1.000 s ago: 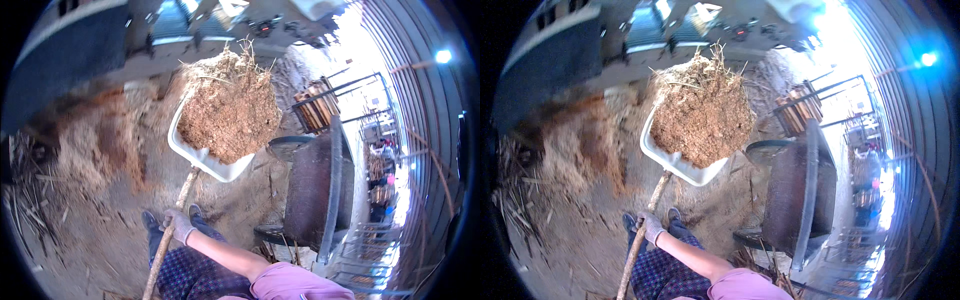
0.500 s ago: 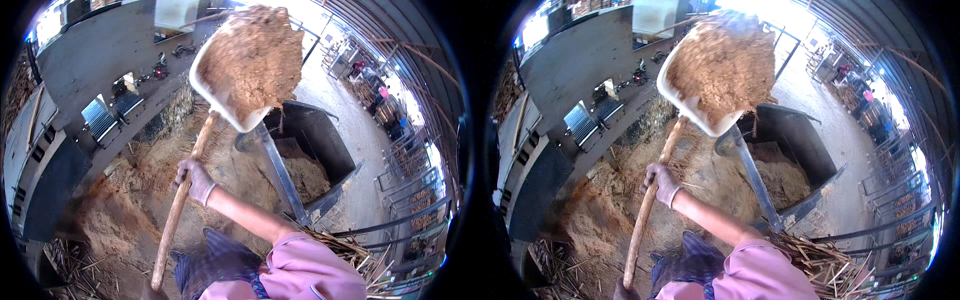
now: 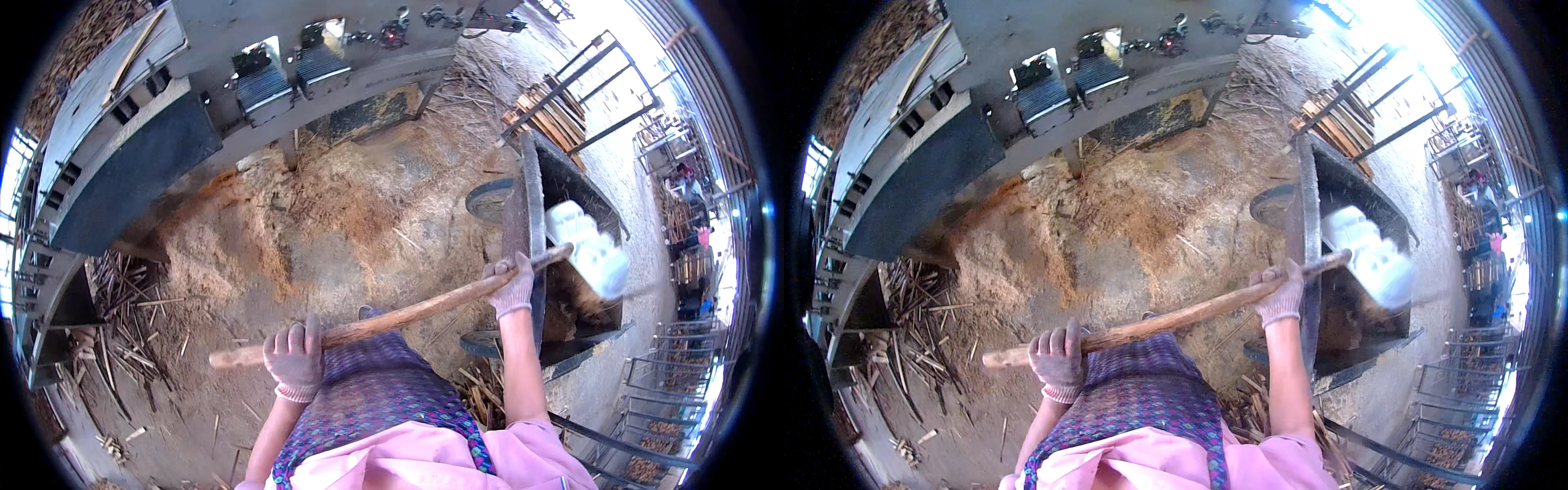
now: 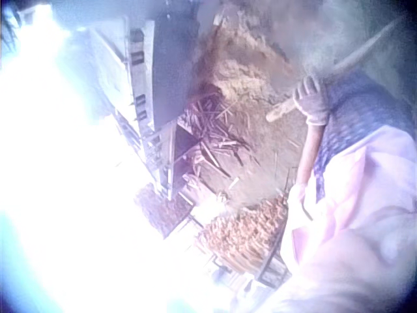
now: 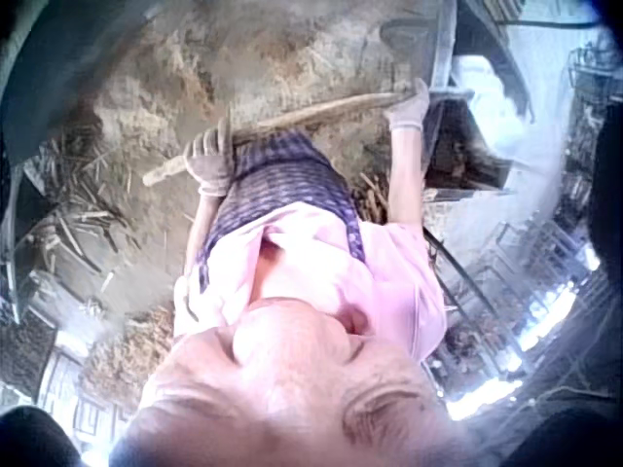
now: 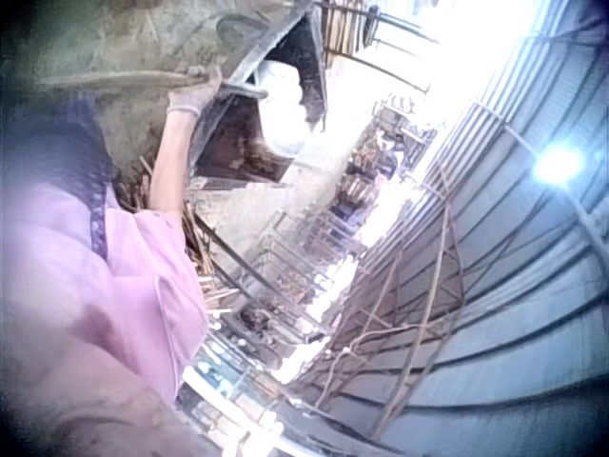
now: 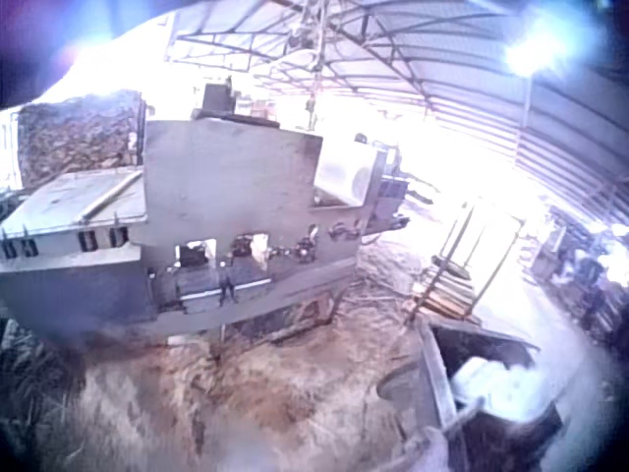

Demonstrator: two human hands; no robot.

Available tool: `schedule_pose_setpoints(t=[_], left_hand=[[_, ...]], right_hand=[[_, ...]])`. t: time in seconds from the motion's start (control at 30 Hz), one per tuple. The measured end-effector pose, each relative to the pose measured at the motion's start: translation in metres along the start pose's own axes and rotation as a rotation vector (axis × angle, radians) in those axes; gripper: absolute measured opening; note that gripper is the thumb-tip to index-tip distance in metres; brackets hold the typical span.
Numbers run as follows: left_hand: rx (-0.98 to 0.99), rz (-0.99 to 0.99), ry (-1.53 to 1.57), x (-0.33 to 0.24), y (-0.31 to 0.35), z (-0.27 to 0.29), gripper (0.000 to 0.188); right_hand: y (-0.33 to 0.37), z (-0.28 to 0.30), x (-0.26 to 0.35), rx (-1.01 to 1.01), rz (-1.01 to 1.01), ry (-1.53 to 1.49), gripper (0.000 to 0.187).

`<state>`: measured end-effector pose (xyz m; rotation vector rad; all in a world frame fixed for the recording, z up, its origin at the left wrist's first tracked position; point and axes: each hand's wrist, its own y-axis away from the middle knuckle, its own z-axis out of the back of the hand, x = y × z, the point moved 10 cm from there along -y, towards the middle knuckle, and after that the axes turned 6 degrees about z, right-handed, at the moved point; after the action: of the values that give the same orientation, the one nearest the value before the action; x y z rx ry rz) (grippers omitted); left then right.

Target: The person gathers and stacks wooden planks in a workshop. They then use a shovel to scoop sawdust from the floor and load it into a wheelbarrow. The person wears gloves and is seen working in a wood processing facility.

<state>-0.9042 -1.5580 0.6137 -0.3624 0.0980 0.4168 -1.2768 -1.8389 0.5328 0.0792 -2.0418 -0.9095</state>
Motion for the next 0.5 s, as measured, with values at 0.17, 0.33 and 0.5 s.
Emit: schedule_pose_setpoints(t=[0.17,0.33,0.5], left_hand=[[0.232,0.070,0.098,0.026,0.004,-0.061,0.050],[0.828,0.090,0.372,0.052,0.043,-0.143,0.054],[0.956,0.200,0.596,0.098,0.060,-0.154,0.055]], right_hand=[[0.010,0.017,-0.021,-0.005,0.012,-0.061,0.031],[0.056,-0.031,-0.029,0.181,0.048,0.016,0.026],[0.112,-0.149,-0.067,0.753,-0.068,-0.043,0.024]])
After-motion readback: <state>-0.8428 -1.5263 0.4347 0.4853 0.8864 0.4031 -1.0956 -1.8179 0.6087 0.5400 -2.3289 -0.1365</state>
